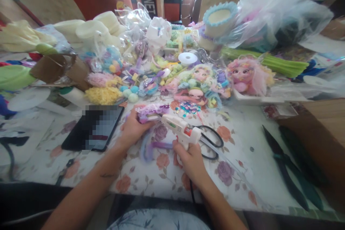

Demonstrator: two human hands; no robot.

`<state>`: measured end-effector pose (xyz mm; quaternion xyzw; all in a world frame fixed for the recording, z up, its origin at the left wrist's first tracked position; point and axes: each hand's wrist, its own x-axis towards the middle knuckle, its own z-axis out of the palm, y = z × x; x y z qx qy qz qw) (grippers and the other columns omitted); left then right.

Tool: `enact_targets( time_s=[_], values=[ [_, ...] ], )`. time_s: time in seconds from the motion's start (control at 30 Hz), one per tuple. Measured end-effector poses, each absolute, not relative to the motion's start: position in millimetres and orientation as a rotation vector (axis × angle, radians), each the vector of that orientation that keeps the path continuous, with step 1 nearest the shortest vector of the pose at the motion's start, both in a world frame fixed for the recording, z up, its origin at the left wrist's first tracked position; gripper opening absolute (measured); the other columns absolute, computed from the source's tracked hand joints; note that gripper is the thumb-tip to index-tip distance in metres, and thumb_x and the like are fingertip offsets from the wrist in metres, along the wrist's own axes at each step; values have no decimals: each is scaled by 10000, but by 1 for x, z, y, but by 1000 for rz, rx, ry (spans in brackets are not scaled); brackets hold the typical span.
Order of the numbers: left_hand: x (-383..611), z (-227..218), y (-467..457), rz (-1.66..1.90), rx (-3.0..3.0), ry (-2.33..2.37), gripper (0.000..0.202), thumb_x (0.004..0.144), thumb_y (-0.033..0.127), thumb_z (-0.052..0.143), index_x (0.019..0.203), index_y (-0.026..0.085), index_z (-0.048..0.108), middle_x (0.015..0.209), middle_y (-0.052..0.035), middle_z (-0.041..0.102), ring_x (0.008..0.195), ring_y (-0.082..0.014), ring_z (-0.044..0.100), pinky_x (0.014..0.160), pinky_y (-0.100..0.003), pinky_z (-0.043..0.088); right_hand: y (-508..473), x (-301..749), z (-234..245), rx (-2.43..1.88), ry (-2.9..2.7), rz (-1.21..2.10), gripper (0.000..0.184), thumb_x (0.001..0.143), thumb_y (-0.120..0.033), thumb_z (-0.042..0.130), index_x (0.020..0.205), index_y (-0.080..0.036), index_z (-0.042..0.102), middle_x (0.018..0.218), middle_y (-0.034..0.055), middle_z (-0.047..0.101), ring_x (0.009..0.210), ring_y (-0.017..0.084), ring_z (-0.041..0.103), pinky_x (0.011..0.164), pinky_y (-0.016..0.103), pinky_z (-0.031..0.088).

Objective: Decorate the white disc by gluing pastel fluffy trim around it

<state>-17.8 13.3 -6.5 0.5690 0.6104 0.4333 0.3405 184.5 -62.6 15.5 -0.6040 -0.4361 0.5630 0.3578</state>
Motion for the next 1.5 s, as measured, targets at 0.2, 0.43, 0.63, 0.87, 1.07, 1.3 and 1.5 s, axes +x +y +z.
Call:
enact_targets(
  time_s=[0.2, 0.43, 0.63, 0.87, 1.07, 1.3, 1.5],
  values=[
    [-19, -9, 14, 1155, 1470, 1558, 648, 605, 350, 869, 1159, 217, 560, 1039, -28, 705, 981, -232, 669, 913, -364, 508, -63, 186, 18, -1578, -1098, 1442, 306, 757, -464, 593, 595, -206, 560, 383, -8, 543, 345, 109, 406, 385, 243, 335],
    [-18, -7, 13, 1181, 1355, 1494, 688, 596, 380, 882, 1179, 220, 554, 1081, -38, 715, 1018, -246, 683, 931, -383, 523, -61, 184, 17, -1515, -1064, 1420, 329, 742, -473, 631, 883, -179, 675, 494, -31, 588, 368, 125, 488, 377, 245, 355],
    [-17, -6, 13, 1216, 1241, 1436, 669, 587, 351, 897, 1164, 229, 581, 1069, -38, 729, 988, -246, 700, 889, -376, 555, -65, 191, 18, -1485, -1082, 1436, 312, 783, -435, 634, 947, -173, 679, 627, -7, 665, 405, 111, 510, 409, 240, 381],
    [-19, -8, 13, 1174, 1305, 1428, 716, 592, 359, 889, 1212, 224, 557, 1115, -45, 719, 1030, -251, 690, 919, -384, 540, -68, 184, 24, -1525, -1121, 1467, 273, 770, -453, 616, 751, -181, 626, 413, -37, 539, 371, 102, 418, 401, 226, 330],
    [-20, -9, 13, 1158, 1334, 1409, 738, 585, 373, 889, 1218, 216, 546, 1133, -57, 711, 1063, -264, 678, 949, -398, 523, -65, 179, 23, -1525, -1106, 1490, 289, 750, -470, 594, 687, -188, 582, 403, -29, 537, 345, 89, 394, 384, 216, 310],
    [-17, -6, 12, 1188, 1272, 1395, 707, 577, 318, 888, 1194, 218, 557, 1084, -39, 726, 1016, -251, 697, 932, -391, 540, -68, 185, 24, -1580, -1095, 1438, 300, 744, -475, 598, 623, -200, 579, 396, -10, 548, 373, 110, 433, 407, 235, 346],
    [-15, -1, 11, 1199, 1240, 1415, 703, 561, 295, 899, 1179, 232, 570, 1071, -30, 735, 1016, -257, 704, 923, -400, 554, -70, 188, 22, -1590, -1062, 1458, 303, 751, -461, 604, 593, -204, 581, 397, -10, 546, 376, 112, 434, 415, 243, 355]
  ],
)
